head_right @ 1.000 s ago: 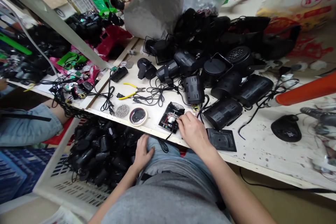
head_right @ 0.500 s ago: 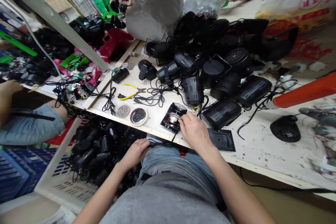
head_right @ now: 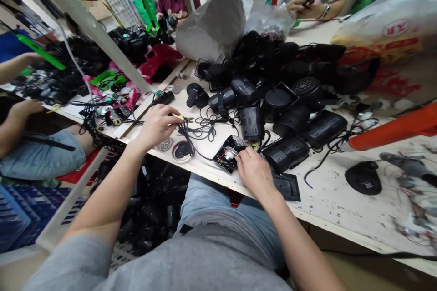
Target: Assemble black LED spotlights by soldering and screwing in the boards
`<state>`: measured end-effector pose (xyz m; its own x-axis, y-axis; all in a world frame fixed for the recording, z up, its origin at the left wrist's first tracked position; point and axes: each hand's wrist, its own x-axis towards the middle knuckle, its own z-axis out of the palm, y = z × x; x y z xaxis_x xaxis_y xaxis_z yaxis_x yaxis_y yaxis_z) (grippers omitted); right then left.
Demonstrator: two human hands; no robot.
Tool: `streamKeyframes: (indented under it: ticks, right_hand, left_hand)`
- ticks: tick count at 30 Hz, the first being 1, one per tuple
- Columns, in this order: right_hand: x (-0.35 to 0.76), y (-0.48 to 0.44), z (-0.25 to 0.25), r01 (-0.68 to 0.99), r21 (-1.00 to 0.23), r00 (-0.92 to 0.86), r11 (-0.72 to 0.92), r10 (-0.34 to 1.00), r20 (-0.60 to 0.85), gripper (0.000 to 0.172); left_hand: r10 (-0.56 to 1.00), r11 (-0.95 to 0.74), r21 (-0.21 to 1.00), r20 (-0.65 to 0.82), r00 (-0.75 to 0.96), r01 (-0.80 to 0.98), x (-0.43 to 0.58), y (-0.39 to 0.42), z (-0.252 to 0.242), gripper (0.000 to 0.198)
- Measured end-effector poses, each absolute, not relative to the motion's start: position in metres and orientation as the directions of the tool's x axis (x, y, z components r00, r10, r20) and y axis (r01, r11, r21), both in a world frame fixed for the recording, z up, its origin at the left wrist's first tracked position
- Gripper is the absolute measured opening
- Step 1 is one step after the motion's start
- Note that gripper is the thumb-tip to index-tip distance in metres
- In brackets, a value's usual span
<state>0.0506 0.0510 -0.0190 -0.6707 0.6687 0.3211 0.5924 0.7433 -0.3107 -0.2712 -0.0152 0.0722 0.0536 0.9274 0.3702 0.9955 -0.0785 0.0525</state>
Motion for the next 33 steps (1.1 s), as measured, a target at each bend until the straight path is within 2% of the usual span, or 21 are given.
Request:
streamKeyframes:
  ticks: [3,5,7,8,10,12,16,19,29,33]
  right_hand:
    - [0.05,0.051,-0.017,0.6,-0.302,-0.665,0.741,0.672,0.326,0.027]
    - [0.05,0.052,-0.017,0.599,-0.304,-0.665,0.741,0.672,0.326,0.027]
    - [0.05,0.053,-0.018,0.595,-0.309,-0.667,0.742,0.67,0.324,0.027]
    - [0.051,0.054,-0.018,0.592,-0.312,-0.669,0.743,0.669,0.324,0.028]
    - [0.052,0.056,-0.02,0.583,-0.319,-0.675,0.748,0.664,0.322,0.028]
    - [0.052,0.057,-0.021,0.568,-0.325,-0.686,0.756,0.653,0.321,0.028]
    - [0.05,0.057,-0.02,0.515,-0.342,-0.724,0.786,0.612,0.317,0.024]
    - [0.048,0.056,-0.019,0.495,-0.355,-0.73,0.793,0.601,0.325,0.023]
    - [0.041,0.053,-0.014,0.431,-0.416,-0.717,0.801,0.583,0.382,0.018]
    - [0.038,0.054,-0.011,0.416,-0.43,-0.704,0.801,0.583,0.406,0.018]
  left_hand:
    - [0.93,-0.05,0.024,0.366,0.038,0.998,-0.25,0.001,0.057,0.038]
    - [0.902,-0.083,0.085,0.431,0.039,0.993,-0.222,-0.006,0.047,0.034]
    - [0.877,-0.209,0.198,0.471,0.094,0.958,-0.19,-0.02,0.036,0.023]
    - [0.885,-0.271,0.255,0.446,0.136,0.928,-0.174,-0.028,0.03,0.021]
    - [0.898,-0.332,0.297,0.391,0.203,0.895,-0.149,-0.04,0.016,0.033]
    - [0.916,-0.297,0.307,0.359,0.179,0.904,-0.134,-0.047,0.003,0.038]
    - [0.908,-0.246,0.403,0.413,0.064,0.882,-0.129,-0.055,-0.014,0.008]
    - [0.875,-0.27,0.474,0.483,0.009,0.838,-0.13,-0.062,-0.019,0.002]
    - [0.783,-0.108,0.578,0.551,-0.29,0.809,-0.108,-0.065,-0.037,0.04]
    - [0.754,-0.076,0.611,0.552,-0.355,0.788,-0.103,-0.058,-0.041,0.045]
